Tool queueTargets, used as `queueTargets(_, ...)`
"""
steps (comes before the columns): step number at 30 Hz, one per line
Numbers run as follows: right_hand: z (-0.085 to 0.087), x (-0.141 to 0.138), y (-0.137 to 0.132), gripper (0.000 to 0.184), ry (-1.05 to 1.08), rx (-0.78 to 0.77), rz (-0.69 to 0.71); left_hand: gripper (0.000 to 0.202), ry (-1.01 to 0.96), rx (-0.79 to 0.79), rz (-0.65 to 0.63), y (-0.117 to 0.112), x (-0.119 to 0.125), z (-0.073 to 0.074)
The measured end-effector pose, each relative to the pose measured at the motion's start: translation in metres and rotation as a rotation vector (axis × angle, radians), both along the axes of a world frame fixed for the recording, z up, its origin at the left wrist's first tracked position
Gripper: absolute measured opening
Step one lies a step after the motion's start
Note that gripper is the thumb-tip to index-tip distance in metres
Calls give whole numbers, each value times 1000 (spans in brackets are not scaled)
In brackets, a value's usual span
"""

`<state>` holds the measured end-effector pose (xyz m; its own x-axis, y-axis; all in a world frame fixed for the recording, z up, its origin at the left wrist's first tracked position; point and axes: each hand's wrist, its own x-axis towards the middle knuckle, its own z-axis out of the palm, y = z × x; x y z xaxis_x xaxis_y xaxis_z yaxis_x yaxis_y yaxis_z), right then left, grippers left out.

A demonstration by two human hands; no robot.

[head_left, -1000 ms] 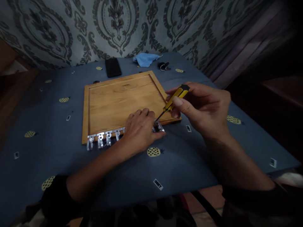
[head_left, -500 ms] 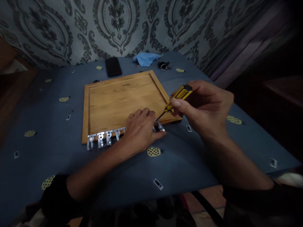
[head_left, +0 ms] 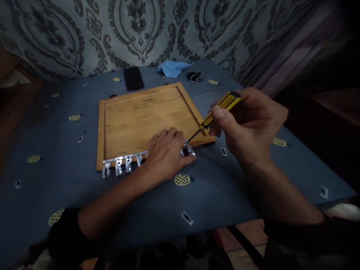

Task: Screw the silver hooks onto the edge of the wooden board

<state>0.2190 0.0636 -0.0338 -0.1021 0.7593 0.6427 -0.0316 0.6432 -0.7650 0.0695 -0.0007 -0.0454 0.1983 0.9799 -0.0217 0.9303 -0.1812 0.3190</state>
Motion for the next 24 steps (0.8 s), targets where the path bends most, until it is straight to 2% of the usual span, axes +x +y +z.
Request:
queueTargets(8, 1, -1, -2, 29, -8, -59, 32, 38, 8, 0, 7, 0, 1, 1)
queueTargets(20, -2, -2, 1, 29, -51, -51, 16, 38, -3, -15, 8, 1, 1, 3)
queueTargets(24, 1, -1, 0, 28, -67, -85, 67, 38, -7, -18, 6, 1, 1, 2)
